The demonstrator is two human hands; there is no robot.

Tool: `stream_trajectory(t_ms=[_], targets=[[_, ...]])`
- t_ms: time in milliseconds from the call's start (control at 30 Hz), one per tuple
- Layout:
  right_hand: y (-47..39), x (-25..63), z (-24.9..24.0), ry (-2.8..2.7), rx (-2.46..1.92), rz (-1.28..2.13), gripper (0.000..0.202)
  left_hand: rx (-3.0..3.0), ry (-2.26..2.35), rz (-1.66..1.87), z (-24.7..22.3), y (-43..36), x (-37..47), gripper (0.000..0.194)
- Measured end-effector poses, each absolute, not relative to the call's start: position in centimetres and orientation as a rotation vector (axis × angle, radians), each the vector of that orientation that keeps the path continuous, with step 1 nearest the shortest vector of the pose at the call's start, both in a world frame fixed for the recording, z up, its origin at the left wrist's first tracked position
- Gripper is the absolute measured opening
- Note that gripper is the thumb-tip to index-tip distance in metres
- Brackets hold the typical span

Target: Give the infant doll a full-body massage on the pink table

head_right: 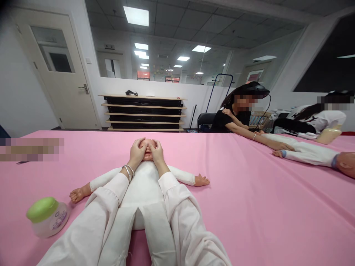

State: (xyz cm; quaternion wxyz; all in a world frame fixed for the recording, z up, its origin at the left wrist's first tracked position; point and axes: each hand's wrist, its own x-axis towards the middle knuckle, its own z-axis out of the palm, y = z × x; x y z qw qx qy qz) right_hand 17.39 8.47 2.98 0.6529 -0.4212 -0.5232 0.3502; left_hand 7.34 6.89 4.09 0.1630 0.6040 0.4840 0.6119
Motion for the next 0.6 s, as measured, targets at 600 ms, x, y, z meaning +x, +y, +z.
stream_trajectory(t_ms=[600], targets=[[9.26,17.46,2.69,-1.136,-1.018,0.8,0.033,1.546,1.343,1.758,4.01,7.43,7.38,0.036]])
